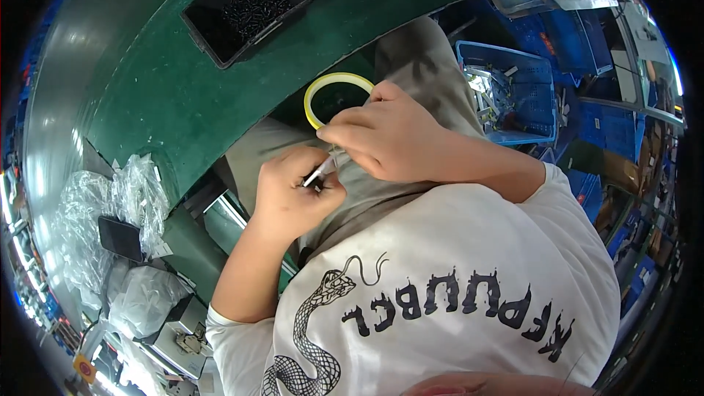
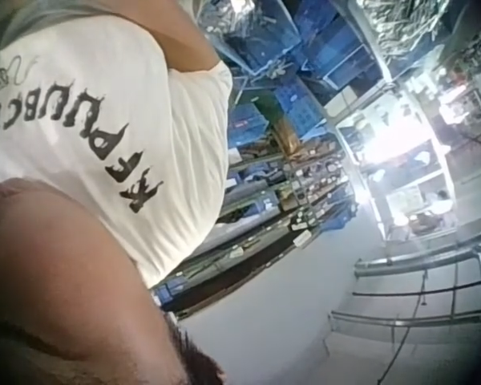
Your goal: Applying yellow adhesive tape to small metal or plastic components at a manufacturing workstation.
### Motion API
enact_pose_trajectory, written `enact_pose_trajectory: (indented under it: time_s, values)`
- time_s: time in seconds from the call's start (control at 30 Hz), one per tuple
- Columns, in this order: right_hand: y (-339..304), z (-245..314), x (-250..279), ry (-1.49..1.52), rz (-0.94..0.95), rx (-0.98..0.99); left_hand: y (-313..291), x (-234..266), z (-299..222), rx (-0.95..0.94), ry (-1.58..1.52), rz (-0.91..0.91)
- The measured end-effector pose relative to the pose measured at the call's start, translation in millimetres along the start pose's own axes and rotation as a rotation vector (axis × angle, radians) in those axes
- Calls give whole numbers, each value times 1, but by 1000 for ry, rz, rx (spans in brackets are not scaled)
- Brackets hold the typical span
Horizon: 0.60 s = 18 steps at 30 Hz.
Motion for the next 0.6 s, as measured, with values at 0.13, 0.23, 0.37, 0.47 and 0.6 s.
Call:
enact_pose_trajectory:
  time_s: [0.13, 0.23, 0.37, 0.47, 0.6]
  values:
    - [-1, -1, -3, -14, -20, 54, 1, 2, 2, 108, -62, 25]
    - [2, -3, -3, 33, -35, 59, 2, 4, 5, 164, -55, 62]
    - [0, -5, -3, 145, 60, 41, 3, 6, 4, 214, -103, 141]
    - [0, -6, -2, 116, 110, 43, 4, 10, 7, 238, -160, 148]
    - [-3, -13, -6, 163, 19, 97, 7, 8, 11, 306, -341, 61]
Point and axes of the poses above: each hand's wrist, its own y-axis towards the middle knuckle, its own x-axis out of the back of the hand, z = x × y, the point moved 1 cm from there along y, towards the middle knuckle, and after that the axes turned 14 degrees about x, right-handed, at the moved point
